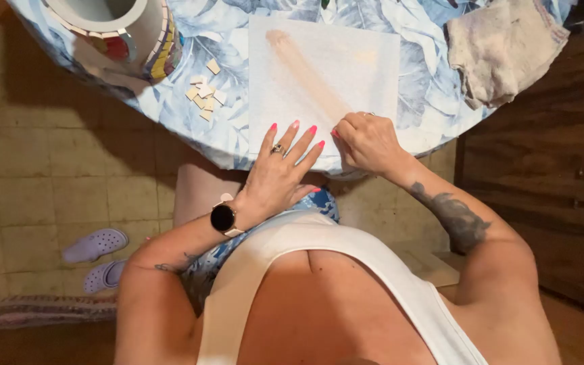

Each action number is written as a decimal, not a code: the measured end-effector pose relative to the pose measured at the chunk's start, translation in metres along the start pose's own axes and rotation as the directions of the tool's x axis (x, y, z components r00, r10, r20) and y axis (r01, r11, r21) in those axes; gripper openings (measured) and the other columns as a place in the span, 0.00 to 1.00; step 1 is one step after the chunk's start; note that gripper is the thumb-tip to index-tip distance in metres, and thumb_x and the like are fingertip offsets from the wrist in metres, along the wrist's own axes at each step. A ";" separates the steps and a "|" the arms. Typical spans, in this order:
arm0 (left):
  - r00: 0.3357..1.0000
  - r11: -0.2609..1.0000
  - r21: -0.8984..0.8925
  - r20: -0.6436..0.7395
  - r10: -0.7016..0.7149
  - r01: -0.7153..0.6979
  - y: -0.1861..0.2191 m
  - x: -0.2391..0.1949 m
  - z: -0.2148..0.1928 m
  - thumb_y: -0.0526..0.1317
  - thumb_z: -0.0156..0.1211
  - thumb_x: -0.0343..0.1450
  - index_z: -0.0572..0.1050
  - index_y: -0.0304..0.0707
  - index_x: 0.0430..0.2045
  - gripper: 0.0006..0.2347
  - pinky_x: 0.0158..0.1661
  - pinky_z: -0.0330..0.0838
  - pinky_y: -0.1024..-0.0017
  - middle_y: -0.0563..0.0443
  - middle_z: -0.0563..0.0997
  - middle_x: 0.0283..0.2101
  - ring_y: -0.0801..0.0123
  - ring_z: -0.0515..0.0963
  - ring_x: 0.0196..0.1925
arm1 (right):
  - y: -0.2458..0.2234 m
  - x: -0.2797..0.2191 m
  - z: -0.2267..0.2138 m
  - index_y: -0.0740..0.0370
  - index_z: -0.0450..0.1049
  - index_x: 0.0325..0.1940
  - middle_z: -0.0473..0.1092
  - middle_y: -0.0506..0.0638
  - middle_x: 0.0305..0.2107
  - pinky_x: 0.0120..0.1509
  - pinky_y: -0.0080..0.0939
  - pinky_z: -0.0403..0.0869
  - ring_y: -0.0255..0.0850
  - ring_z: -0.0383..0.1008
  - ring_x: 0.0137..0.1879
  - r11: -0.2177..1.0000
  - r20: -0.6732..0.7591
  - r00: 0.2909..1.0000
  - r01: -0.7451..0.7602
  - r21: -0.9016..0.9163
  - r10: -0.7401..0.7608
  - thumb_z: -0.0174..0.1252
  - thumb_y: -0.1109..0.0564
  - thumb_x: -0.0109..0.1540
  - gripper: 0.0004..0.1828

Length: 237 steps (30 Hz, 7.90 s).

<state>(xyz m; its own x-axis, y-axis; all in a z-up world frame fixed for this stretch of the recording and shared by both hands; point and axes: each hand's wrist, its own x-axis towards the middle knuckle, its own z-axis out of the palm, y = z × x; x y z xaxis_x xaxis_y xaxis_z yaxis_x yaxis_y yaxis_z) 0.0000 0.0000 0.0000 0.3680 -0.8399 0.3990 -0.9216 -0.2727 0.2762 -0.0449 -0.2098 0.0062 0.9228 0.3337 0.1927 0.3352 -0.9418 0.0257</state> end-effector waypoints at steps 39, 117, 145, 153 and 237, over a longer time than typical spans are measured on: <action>0.999 1.000 -0.008 0.044 -0.009 0.009 0.003 0.004 -0.007 0.53 0.62 0.52 0.65 0.41 0.47 0.31 0.53 0.49 0.48 0.41 0.65 0.51 0.48 0.63 0.55 | -0.001 -0.017 -0.026 0.56 0.62 0.20 0.61 0.48 0.16 0.26 0.39 0.66 0.44 0.67 0.24 0.998 0.119 0.992 -0.037 0.053 0.030 0.47 0.55 0.51 0.05; 0.911 0.449 -0.884 -0.076 -0.406 0.127 -0.008 0.052 -0.014 0.23 0.43 0.60 0.66 0.30 0.44 0.18 0.38 0.73 0.72 0.36 0.74 0.38 0.55 0.77 0.38 | -0.037 0.041 -0.042 0.61 0.64 0.21 0.53 0.45 0.10 0.27 0.29 0.59 0.30 0.51 0.23 0.351 0.029 0.886 -0.213 0.912 0.463 0.42 0.58 0.62 0.15; 0.878 0.782 -0.614 -0.310 -0.365 0.108 -0.010 0.044 -0.013 0.31 0.54 0.63 0.71 0.36 0.35 0.09 0.33 0.72 0.72 0.47 0.77 0.31 0.60 0.77 0.34 | -0.025 0.028 -0.010 0.58 0.62 0.21 0.54 0.42 0.09 0.26 0.26 0.59 0.29 0.52 0.19 0.216 0.127 0.880 -0.249 0.944 0.457 0.38 0.51 0.64 0.19; 0.867 0.880 -0.464 -0.394 -0.305 0.098 -0.007 0.043 -0.018 0.32 0.56 0.62 0.71 0.36 0.33 0.08 0.30 0.72 0.74 0.47 0.76 0.30 0.62 0.78 0.32 | -0.026 0.042 -0.032 0.62 0.67 0.22 0.55 0.45 0.07 0.23 0.26 0.56 0.28 0.51 0.17 0.370 0.050 0.927 -0.198 0.908 0.373 0.45 0.55 0.61 0.14; 0.921 0.964 -0.187 -0.309 -0.240 0.188 -0.001 0.028 -0.015 0.44 0.57 0.64 0.66 0.31 0.46 0.21 0.56 0.37 0.49 0.42 0.70 0.48 0.52 0.63 0.56 | -0.021 0.027 -0.035 0.61 0.63 0.26 0.59 0.51 0.15 0.32 0.38 0.65 0.36 0.59 0.25 0.479 0.116 0.931 -0.281 0.832 0.346 0.37 0.56 0.63 0.14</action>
<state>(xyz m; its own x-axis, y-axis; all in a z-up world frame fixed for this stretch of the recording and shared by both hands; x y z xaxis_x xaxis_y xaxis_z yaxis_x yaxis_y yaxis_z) 0.0134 -0.0160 0.0241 0.5976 -0.5630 0.5708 -0.7963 -0.3333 0.5049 -0.0342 -0.1825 0.0456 0.9971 -0.0099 0.0749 0.0593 -0.5111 -0.8575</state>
